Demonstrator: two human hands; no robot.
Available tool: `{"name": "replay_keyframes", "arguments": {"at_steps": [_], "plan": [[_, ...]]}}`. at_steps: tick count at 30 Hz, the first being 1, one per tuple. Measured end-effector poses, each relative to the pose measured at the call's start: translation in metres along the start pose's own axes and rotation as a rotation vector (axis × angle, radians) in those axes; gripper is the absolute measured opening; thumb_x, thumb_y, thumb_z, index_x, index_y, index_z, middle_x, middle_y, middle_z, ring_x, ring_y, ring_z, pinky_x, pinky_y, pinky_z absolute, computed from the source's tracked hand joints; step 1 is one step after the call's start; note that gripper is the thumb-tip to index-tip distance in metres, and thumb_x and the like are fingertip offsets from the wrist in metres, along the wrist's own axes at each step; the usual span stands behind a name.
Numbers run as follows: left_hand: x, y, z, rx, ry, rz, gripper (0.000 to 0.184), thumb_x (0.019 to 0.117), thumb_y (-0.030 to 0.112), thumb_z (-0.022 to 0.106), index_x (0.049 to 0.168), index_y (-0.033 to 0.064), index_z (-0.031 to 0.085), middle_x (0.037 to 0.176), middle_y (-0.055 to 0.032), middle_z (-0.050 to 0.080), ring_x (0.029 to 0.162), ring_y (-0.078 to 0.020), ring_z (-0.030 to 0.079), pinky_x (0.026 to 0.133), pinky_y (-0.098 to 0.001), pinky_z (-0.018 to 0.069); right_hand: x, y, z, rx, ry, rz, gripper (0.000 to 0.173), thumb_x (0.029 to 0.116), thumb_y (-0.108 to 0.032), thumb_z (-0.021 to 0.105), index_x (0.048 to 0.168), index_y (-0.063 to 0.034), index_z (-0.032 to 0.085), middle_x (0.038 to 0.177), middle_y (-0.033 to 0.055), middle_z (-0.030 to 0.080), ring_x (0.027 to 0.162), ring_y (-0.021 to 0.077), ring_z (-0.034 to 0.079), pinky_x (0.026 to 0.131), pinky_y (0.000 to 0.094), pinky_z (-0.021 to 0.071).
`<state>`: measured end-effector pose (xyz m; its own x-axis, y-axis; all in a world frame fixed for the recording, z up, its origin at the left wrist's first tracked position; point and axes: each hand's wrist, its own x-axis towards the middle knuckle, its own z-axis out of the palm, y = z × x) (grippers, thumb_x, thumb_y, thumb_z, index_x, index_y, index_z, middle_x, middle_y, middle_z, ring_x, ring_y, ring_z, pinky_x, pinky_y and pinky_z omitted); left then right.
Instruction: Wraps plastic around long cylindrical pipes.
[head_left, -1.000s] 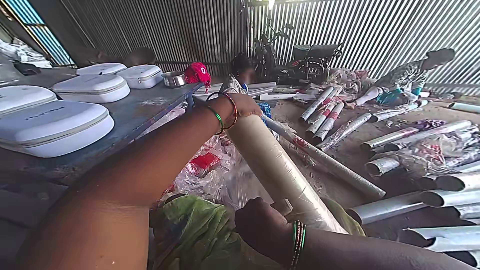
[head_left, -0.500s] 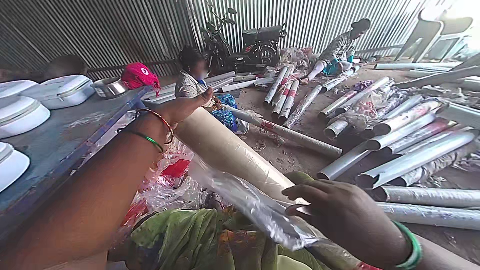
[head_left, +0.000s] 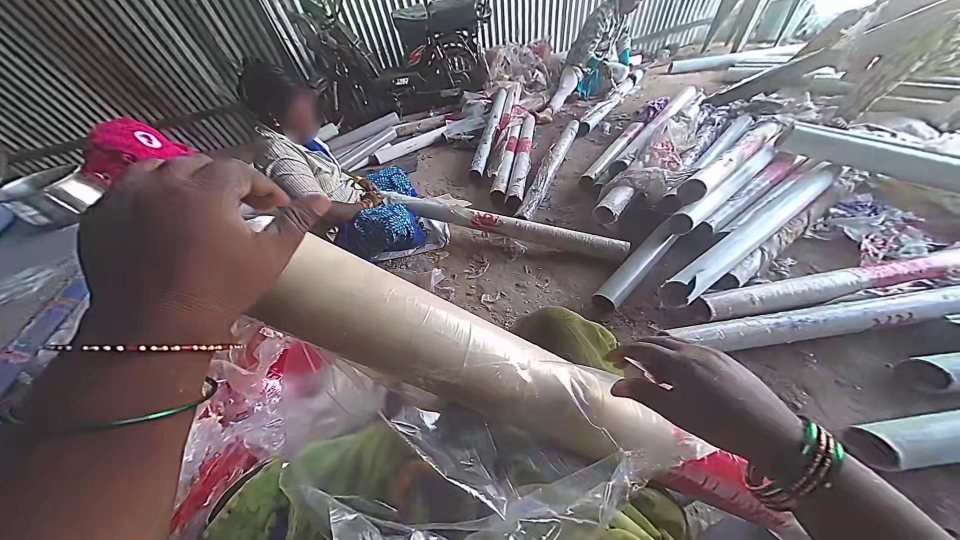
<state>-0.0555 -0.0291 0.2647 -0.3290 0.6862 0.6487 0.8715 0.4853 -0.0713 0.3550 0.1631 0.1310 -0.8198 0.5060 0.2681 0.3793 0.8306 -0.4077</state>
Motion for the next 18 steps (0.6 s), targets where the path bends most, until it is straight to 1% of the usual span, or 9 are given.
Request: {"name": "replay_keyframes", "arguments": {"at_steps": [2, 3, 5, 8, 11, 13, 14, 16, 18], "plan": [[-0.01, 0.042, -0.009, -0.065, -0.023, 0.259, 0.072, 0.0987, 0.065, 0.045, 0.115, -0.0012, 0.067, 0.119, -0.0306, 0.064, 0.118, -0.0536, 0.056, 0.097, -0.0698, 0.0416, 0.005, -0.003, 0.005, 0.067, -0.078, -0.014, 0.058, 0.0958, -0.056, 0.054, 0.11, -0.0043, 0.074, 0.097, 0.0158, 0.073, 0.086, 0.035, 0.07, 0.075, 0.0587, 0.0533], [-0.015, 0.064, -0.011, -0.073, -0.059, 0.364, 0.07, 0.0993, 0.063, 0.044, 0.115, 0.0004, 0.068, 0.123, -0.0283, 0.064, 0.122, -0.0519, 0.056, 0.101, -0.0688, 0.0406, 0.008, -0.006, 0.008, 0.073, -0.076, -0.042, 0.059, 0.0947, -0.058, 0.054, 0.109, -0.0044, 0.074, 0.095, 0.0157, 0.073, 0.084, 0.0347, 0.07, 0.073, 0.0582, 0.0535], [-0.027, 0.098, -0.007, -0.099, -0.152, 0.521, 0.066, 0.0981, 0.062, 0.044, 0.112, 0.0042, 0.073, 0.124, -0.0217, 0.068, 0.123, -0.0443, 0.06, 0.105, -0.064, 0.0407, 0.016, -0.013, 0.015, 0.048, -0.026, -0.113, 0.06, 0.091, -0.061, 0.058, 0.105, -0.0052, 0.074, 0.088, 0.0137, 0.07, 0.077, 0.0332, 0.067, 0.067, 0.0555, 0.053], [-0.039, 0.126, 0.007, -0.067, -0.379, 0.626, 0.07, 0.0943, 0.068, 0.044, 0.116, 0.0094, 0.075, 0.129, -0.0164, 0.068, 0.127, -0.0371, 0.06, 0.11, -0.0609, 0.0391, 0.029, -0.023, 0.018, 0.027, -0.054, -0.135, 0.058, 0.0862, -0.059, 0.068, 0.096, -0.0016, 0.071, 0.087, 0.0161, 0.069, 0.081, 0.0361, 0.068, 0.067, 0.0554, 0.0529], [-0.035, 0.136, 0.013, 0.017, -0.619, 0.62, 0.074, 0.0936, 0.072, 0.044, 0.127, 0.0122, 0.072, 0.137, -0.015, 0.064, 0.135, -0.0353, 0.054, 0.115, -0.0577, 0.0351, 0.039, -0.031, 0.015, 0.047, -0.183, -0.073, 0.061, 0.0869, -0.056, 0.072, 0.102, 0.0022, 0.067, 0.092, 0.0193, 0.067, 0.088, 0.0375, 0.067, 0.074, 0.0557, 0.051], [-0.03, 0.139, 0.014, 0.066, -0.722, 0.585, 0.079, 0.0926, 0.077, 0.041, 0.131, 0.0134, 0.069, 0.134, -0.0147, 0.065, 0.133, -0.0351, 0.056, 0.112, -0.0568, 0.0375, 0.041, -0.029, 0.018, 0.058, -0.186, -0.099, 0.054, 0.0908, -0.051, 0.07, 0.102, 0.002, 0.066, 0.089, 0.0191, 0.067, 0.085, 0.0372, 0.067, 0.072, 0.055, 0.0515], [-0.03, 0.139, 0.014, 0.089, -0.73, 0.582, 0.082, 0.092, 0.079, 0.038, 0.131, 0.013, 0.069, 0.129, -0.0152, 0.068, 0.128, -0.0356, 0.059, 0.107, -0.0569, 0.0411, 0.041, -0.027, 0.022, 0.054, -0.154, -0.137, 0.047, 0.0939, -0.046, 0.068, 0.097, 0.0015, 0.065, 0.084, 0.0179, 0.065, 0.079, 0.036, 0.067, 0.067, 0.0528, 0.0508], [-0.031, 0.141, 0.014, 0.115, -0.724, 0.57, 0.084, 0.0931, 0.079, 0.035, 0.13, 0.0118, 0.069, 0.119, -0.017, 0.071, 0.116, -0.0375, 0.065, 0.097, -0.0579, 0.0461, 0.041, -0.023, 0.034, 0.033, -0.02, -0.259, 0.034, 0.0965, -0.032, 0.064, 0.086, -0.0001, 0.064, 0.073, 0.0153, 0.063, 0.068, 0.0339, 0.067, 0.057, 0.0482, 0.0497], [-0.033, 0.141, 0.016, 0.113, -0.682, 0.549, 0.081, 0.0952, 0.076, 0.033, 0.124, 0.0114, 0.072, 0.109, -0.0176, 0.072, 0.108, -0.0389, 0.067, 0.091, -0.0583, 0.0483, 0.04, -0.02, 0.045, -0.014, 0.131, -0.395, 0.026, 0.0943, -0.023, 0.061, 0.077, -0.0037, 0.062, 0.066, 0.0118, 0.061, 0.061, 0.031, 0.067, 0.048, 0.0438, 0.0492]]}}
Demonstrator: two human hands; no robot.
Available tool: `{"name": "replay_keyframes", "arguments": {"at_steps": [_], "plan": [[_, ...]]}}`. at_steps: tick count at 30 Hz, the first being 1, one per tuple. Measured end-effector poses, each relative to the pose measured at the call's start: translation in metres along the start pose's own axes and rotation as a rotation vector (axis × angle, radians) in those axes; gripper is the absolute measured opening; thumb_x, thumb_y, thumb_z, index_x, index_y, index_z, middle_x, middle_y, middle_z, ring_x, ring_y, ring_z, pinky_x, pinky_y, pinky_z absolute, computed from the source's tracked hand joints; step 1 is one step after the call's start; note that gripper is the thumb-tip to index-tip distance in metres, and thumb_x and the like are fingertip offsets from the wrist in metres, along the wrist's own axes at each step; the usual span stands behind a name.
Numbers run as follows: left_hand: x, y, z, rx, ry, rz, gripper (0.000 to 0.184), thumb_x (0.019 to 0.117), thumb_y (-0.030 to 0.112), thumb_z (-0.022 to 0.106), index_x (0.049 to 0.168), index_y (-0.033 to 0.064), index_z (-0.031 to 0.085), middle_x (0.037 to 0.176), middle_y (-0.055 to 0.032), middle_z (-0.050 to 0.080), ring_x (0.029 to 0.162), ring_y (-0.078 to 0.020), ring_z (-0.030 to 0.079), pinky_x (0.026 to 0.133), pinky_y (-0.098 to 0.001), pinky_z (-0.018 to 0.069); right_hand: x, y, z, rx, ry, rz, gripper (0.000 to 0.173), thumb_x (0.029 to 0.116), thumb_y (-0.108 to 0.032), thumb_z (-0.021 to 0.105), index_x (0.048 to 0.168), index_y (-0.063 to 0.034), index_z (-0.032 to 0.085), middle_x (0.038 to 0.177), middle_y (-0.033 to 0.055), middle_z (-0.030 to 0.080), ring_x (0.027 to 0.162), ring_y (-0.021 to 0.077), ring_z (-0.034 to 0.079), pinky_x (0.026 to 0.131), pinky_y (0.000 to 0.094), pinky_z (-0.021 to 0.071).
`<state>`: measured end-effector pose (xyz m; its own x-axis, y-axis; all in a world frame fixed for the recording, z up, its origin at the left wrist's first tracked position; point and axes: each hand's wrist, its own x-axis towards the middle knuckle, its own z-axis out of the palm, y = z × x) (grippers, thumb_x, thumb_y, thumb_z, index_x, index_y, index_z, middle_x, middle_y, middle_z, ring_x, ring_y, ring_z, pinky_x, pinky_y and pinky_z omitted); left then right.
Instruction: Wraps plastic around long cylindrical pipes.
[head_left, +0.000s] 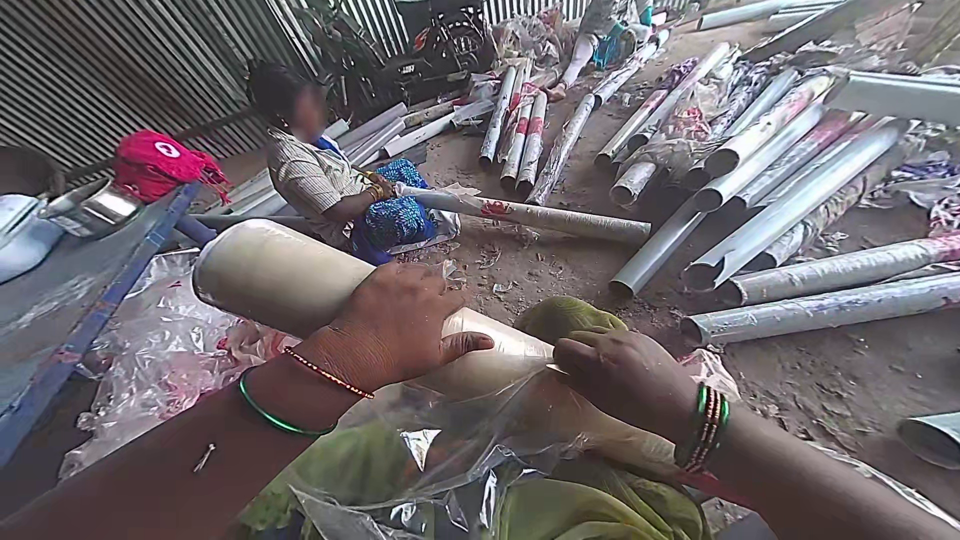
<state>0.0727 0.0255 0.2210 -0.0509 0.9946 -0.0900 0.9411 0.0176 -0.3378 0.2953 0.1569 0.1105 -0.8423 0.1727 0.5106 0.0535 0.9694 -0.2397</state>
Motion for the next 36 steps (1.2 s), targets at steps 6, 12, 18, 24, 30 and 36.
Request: {"name": "replay_keyframes", "arguments": {"at_steps": [6, 12, 18, 24, 30, 36], "plan": [[0.004, 0.003, 0.009, 0.03, 0.081, -0.042, 0.071, 0.1, 0.067, 0.033, 0.115, 0.0111, 0.075, 0.103, -0.017, 0.073, 0.099, -0.0386, 0.069, 0.081, -0.0567, 0.0497, -0.012, -0.004, 0.003, -0.099, 0.081, -0.216, 0.033, 0.0999, -0.023, 0.047, 0.072, -0.0088, 0.057, 0.061, 0.0062, 0.054, 0.055, 0.0265, 0.061, 0.041, 0.0366, 0.0432], [0.01, 0.009, 0.01, 0.006, 0.11, -0.132, 0.068, 0.1028, 0.06, 0.033, 0.098, 0.0068, 0.075, 0.089, -0.0204, 0.072, 0.089, -0.0425, 0.07, 0.07, -0.0587, 0.0484, -0.042, -0.021, 0.005, -0.163, 0.067, -0.238, 0.025, 0.0984, -0.016, 0.044, 0.075, -0.0106, 0.053, 0.062, 0.0045, 0.048, 0.053, 0.0243, 0.054, 0.042, 0.0341, 0.0377], [0.011, 0.016, 0.014, -0.019, 0.102, -0.136, 0.068, 0.1037, 0.058, 0.032, 0.099, 0.0056, 0.075, 0.087, -0.0226, 0.071, 0.088, -0.0452, 0.069, 0.069, -0.0599, 0.0456, -0.067, -0.039, 0.022, -0.195, 0.083, -0.104, 0.03, 0.1026, -0.02, 0.042, 0.075, -0.0125, 0.049, 0.063, 0.0031, 0.045, 0.054, 0.0214, 0.049, 0.042, 0.0312, 0.0335], [0.011, 0.029, 0.018, -0.065, 0.142, -0.099, 0.077, 0.1001, 0.068, 0.033, 0.095, 0.0041, 0.075, 0.082, -0.0195, 0.07, 0.081, -0.0415, 0.069, 0.067, -0.058, 0.0476, -0.083, -0.03, 0.01, -0.045, 0.111, 0.108, 0.056, 0.1038, -0.058, 0.037, 0.085, -0.0118, 0.062, 0.07, 0.0057, 0.057, 0.06, 0.0217, 0.059, 0.047, 0.0318, 0.0445], [0.005, 0.025, 0.038, -0.1, 0.254, -0.012, 0.094, 0.0934, 0.079, 0.019, 0.098, 0.0037, 0.075, 0.086, -0.022, 0.07, 0.083, -0.0452, 0.069, 0.069, -0.0636, 0.0497, -0.153, 0.018, -0.045, -0.021, 0.168, 0.841, 0.034, 0.1, -0.032, 0.057, 0.109, -0.0038, 0.074, 0.096, 0.0137, 0.072, 0.08, 0.0249, 0.068, 0.071, 0.0481, 0.0543], [-0.002, 0.026, 0.04, -0.125, 0.164, -0.04, 0.102, 0.09, 0.085, 0.017, 0.111, 0.0042, 0.075, 0.099, -0.0216, 0.073, 0.095, -0.0425, 0.069, 0.085, -0.0625, 0.0505, -0.227, 0.055, -0.058, 0.114, -0.343, 1.417, 0.056, 0.1002, -0.039, 0.064, 0.141, -0.0005, 0.057, 0.14, 0.0289, 0.055, 0.131, 0.046, 0.052, 0.108, 0.0639, 0.0387]]}}
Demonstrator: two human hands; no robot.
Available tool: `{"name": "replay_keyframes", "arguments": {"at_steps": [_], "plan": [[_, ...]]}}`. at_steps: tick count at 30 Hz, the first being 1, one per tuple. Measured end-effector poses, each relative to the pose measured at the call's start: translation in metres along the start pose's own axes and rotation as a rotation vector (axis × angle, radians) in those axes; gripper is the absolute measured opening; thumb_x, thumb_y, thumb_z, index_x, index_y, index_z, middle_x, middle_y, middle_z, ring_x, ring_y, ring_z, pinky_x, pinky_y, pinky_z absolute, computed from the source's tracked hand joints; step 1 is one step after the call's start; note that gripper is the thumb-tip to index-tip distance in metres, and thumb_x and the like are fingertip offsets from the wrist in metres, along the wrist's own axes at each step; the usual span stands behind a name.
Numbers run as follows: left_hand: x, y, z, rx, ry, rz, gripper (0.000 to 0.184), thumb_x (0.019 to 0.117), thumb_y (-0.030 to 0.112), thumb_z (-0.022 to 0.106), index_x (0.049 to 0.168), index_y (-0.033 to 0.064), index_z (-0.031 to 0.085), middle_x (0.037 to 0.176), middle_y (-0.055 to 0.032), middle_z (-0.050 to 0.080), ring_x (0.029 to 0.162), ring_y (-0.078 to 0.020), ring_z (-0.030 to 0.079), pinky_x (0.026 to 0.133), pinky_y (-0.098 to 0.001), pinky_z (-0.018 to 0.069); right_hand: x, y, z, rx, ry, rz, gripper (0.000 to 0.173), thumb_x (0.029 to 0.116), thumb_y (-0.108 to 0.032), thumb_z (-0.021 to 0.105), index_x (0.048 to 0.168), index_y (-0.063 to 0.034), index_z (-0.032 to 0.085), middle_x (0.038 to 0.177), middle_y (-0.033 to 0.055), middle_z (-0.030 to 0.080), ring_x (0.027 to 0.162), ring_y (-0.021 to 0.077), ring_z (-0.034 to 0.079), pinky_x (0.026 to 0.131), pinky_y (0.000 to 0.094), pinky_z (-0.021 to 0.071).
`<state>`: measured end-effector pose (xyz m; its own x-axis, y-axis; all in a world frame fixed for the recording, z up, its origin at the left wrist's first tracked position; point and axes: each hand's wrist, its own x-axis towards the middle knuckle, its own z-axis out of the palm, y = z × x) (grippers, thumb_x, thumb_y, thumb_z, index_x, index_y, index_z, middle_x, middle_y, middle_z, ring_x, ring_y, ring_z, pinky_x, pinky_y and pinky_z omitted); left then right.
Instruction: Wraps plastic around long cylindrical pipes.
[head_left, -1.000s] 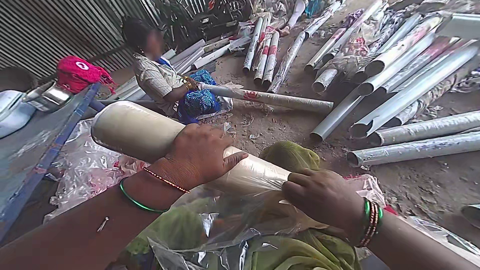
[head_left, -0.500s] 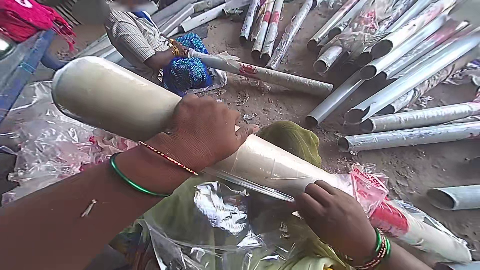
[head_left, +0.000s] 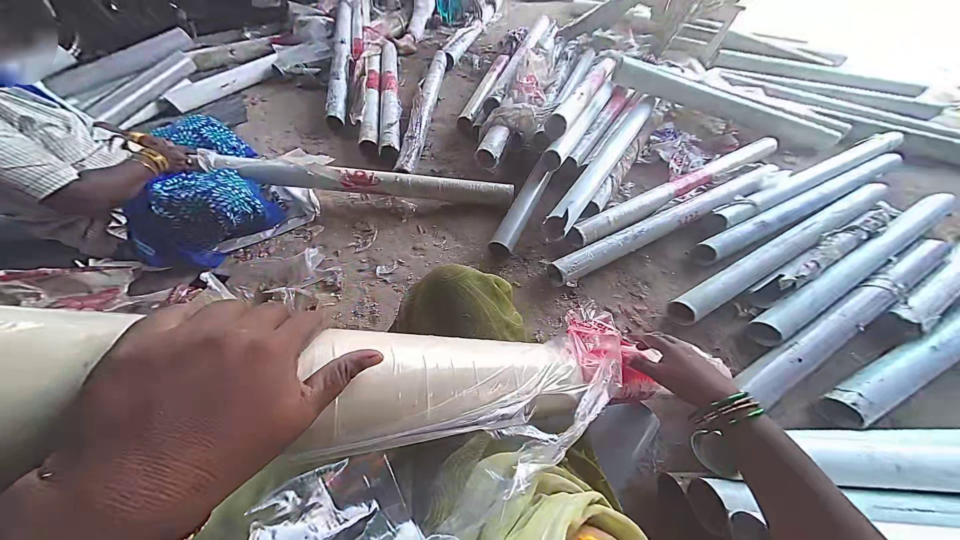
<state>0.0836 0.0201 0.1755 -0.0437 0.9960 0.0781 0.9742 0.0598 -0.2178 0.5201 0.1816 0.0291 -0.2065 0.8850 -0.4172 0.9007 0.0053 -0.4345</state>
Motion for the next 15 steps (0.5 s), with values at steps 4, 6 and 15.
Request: {"name": "replay_keyframes", "arguments": {"at_steps": [4, 6, 15], "plan": [[-0.003, 0.004, 0.004, -0.015, 0.092, 0.035, 0.1, 0.0919, 0.083, 0.015, 0.107, 0.0034, 0.075, 0.095, -0.0236, 0.073, 0.091, -0.0447, 0.07, 0.08, -0.0642, 0.0506, 0.006, -0.011, 0.026, 0.122, -0.035, -0.057, 0.06, 0.0941, -0.023, 0.071, 0.146, 0.0006, 0.052, 0.148, 0.0285, 0.048, 0.135, 0.0419, 0.05, 0.111, 0.0578, 0.0388], [-0.004, 0.008, 0.004, 0.006, 0.168, 0.056, 0.1, 0.0929, 0.081, 0.015, 0.102, 0.0012, 0.075, 0.091, -0.0238, 0.073, 0.088, -0.0457, 0.071, 0.078, -0.0648, 0.0509, 0.013, -0.027, 0.03, 0.159, -0.025, -0.081, 0.052, 0.0957, -0.02, 0.067, 0.142, -0.0005, 0.055, 0.141, 0.0263, 0.056, 0.132, 0.0389, 0.053, 0.111, 0.057, 0.0385], [-0.016, 0.018, 0.01, 0.069, 0.371, 0.051, 0.091, 0.0941, 0.075, 0.022, 0.086, 0.0014, 0.075, 0.08, -0.018, 0.072, 0.078, -0.0399, 0.071, 0.075, -0.0579, 0.0538, 0.035, -0.055, 0.033, -0.08, 0.05, -0.199, 0.055, 0.0905, -0.014, 0.071, 0.14, 0.0025, 0.056, 0.139, 0.0299, 0.056, 0.129, 0.0458, 0.055, 0.107, 0.0613, 0.0423]]}}
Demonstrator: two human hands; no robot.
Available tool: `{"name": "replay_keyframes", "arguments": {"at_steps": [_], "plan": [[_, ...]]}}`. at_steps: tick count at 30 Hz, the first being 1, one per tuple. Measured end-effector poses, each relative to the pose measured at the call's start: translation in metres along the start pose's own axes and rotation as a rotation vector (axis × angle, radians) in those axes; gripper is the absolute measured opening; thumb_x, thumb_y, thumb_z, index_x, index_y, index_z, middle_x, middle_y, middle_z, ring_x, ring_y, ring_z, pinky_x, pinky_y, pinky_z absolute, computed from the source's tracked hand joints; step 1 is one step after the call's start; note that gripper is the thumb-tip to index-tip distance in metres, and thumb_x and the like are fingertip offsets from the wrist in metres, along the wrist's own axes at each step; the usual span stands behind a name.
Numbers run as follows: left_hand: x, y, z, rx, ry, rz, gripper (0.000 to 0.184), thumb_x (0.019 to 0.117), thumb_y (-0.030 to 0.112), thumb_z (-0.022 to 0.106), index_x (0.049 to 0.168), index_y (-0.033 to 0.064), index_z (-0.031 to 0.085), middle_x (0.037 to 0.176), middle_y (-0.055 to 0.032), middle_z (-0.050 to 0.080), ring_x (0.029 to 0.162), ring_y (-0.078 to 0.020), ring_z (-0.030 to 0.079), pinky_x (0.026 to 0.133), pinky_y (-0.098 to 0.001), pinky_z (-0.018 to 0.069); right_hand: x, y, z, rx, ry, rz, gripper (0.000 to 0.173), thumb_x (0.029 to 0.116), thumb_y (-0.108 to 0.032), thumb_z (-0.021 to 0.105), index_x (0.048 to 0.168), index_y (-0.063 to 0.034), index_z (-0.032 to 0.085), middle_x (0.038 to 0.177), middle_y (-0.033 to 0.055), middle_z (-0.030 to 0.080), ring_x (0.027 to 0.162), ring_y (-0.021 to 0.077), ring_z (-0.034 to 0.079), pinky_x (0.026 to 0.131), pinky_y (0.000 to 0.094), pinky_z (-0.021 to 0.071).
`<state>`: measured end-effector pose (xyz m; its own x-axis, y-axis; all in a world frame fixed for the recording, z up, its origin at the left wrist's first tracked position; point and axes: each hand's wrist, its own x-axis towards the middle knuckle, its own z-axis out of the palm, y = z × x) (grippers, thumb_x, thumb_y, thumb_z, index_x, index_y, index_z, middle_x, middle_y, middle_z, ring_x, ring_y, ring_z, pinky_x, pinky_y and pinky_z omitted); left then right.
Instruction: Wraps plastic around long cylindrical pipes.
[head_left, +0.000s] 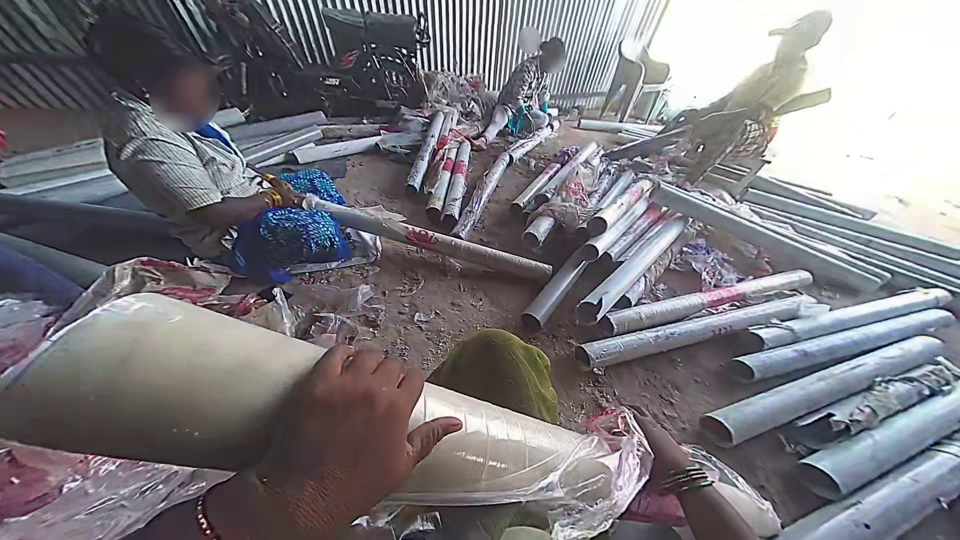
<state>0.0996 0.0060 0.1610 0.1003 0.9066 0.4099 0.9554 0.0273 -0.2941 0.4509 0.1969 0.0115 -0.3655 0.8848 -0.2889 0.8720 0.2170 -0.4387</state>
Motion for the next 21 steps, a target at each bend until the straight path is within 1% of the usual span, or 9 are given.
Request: {"name": "replay_keyframes", "arguments": {"at_steps": [2, 4, 5, 7, 9, 11, 13, 16, 21], "plan": [[-0.002, 0.001, 0.001, 0.004, 0.019, -0.005, 0.09, 0.0934, 0.076, 0.022, 0.084, 0.0023, 0.075, 0.078, -0.0169, 0.071, 0.077, -0.0388, 0.071, 0.075, -0.0571, 0.0537, -0.009, -0.021, -0.013, -0.028, -0.123, 0.062, 0.04, 0.0984, -0.022, 0.064, 0.132, -0.001, 0.063, 0.131, 0.0219, 0.065, 0.125, 0.0353, 0.06, 0.107, 0.0533, 0.0441], [-0.003, 0.001, 0.0, -0.005, 0.033, -0.007, 0.089, 0.093, 0.075, 0.025, 0.084, 0.0026, 0.075, 0.078, -0.0169, 0.071, 0.077, -0.0388, 0.071, 0.075, -0.0569, 0.0541, -0.024, -0.045, -0.031, 0.231, -0.111, 0.203, 0.034, 0.1072, -0.011, 0.049, 0.135, 0.0057, 0.059, 0.136, 0.0217, 0.061, 0.129, 0.0273, 0.056, 0.112, 0.0417, 0.0373], [-0.004, 0.001, 0.0, -0.007, 0.034, -0.007, 0.088, 0.093, 0.075, 0.026, 0.086, 0.0028, 0.075, 0.079, -0.0168, 0.072, 0.079, -0.0384, 0.072, 0.076, -0.0567, 0.0542, -0.024, -0.039, -0.019, 0.442, 0.086, 0.232, 0.029, 0.1068, -0.006, 0.046, 0.126, 0.0091, 0.062, 0.123, 0.0199, 0.067, 0.117, 0.0218, 0.062, 0.105, 0.0355, 0.0441], [-0.005, 0.001, -0.003, -0.013, 0.03, -0.009, 0.086, 0.0932, 0.074, 0.028, 0.088, 0.0032, 0.076, 0.083, -0.0168, 0.073, 0.081, -0.0376, 0.072, 0.078, -0.0567, 0.0542, -0.022, -0.028, 0.007, 0.938, 0.448, 0.207, 0.027, 0.1077, -0.005, 0.036, 0.105, 0.0054, 0.061, 0.085, 0.0028, 0.065, 0.079, 0.0019, 0.063, 0.076, 0.019, 0.0524], [-0.008, 0.0, -0.005, -0.015, 0.052, -0.012, 0.085, 0.0924, 0.074, 0.029, 0.087, 0.0033, 0.076, 0.083, -0.0169, 0.073, 0.082, -0.0377, 0.072, 0.078, -0.0567, 0.0542, -0.033, -0.031, 0.01, 1.208, 0.55, 0.134, 0.025, 0.1071, -0.005, 0.033, 0.096, -0.0017, 0.055, 0.074, -0.0067, 0.059, 0.068, -0.0036, 0.059, 0.068, 0.0167, 0.0512], [-0.013, -0.001, -0.008, -0.021, 0.076, -0.019, 0.085, 0.0931, 0.073, 0.028, 0.089, 0.0035, 0.076, 0.085, -0.017, 0.073, 0.086, -0.038, 0.072, 0.08, -0.057, 0.0541, -0.032, -0.006, 0.021, 1.227, 0.62, -0.052, 0.023, 0.0999, 0.0, 0.04, 0.09, -0.01, 0.058, 0.071, -0.0128, 0.067, 0.068, -0.006, 0.064, 0.07, 0.0165, 0.0561], [-0.02, -0.005, -0.012, -0.025, 0.098, -0.023, 0.084, 0.0945, 0.073, 0.026, 0.093, 0.0056, 0.077, 0.09, -0.0156, 0.074, 0.09, -0.0364, 0.072, 0.083, -0.0554, 0.053, -0.03, 0.008, 0.024, 1.161, 0.674, -0.164, 0.018, 0.0972, 0.001, 0.045, 0.092, -0.0096, 0.059, 0.075, -0.0136, 0.066, 0.073, -0.0058, 0.065, 0.074, 0.0161, 0.0566], [-0.029, -0.022, -0.013, -0.027, 0.118, -0.057, 0.083, 0.0966, 0.072, 0.025, 0.096, 0.0086, 0.078, 0.094, -0.0135, 0.076, 0.092, -0.0354, 0.072, 0.086, -0.0545, 0.053, -0.036, -0.02, 0.005, 1.063, 0.738, -0.078, 0.021, 0.0941, 0.002, 0.048, 0.085, -0.0133, 0.059, 0.067, -0.0182, 0.064, 0.066, -0.0096, 0.064, 0.069, 0.0135, 0.0564], [-0.055, -0.083, 0.0, -0.076, 0.181, -0.142, 0.077, 0.0982, 0.071, 0.03, 0.099, 0.0113, 0.078, 0.096, -0.013, 0.076, 0.095, -0.0364, 0.072, 0.091, -0.0601, 0.0495, -0.03, -0.057, -0.008, 1.028, 0.778, -0.346, 0.031, 0.0942, -0.001, 0.05, 0.085, -0.0227, 0.069, 0.077, -0.0199, 0.071, 0.073, -0.0077, 0.066, 0.071, 0.0166, 0.0567]]}}
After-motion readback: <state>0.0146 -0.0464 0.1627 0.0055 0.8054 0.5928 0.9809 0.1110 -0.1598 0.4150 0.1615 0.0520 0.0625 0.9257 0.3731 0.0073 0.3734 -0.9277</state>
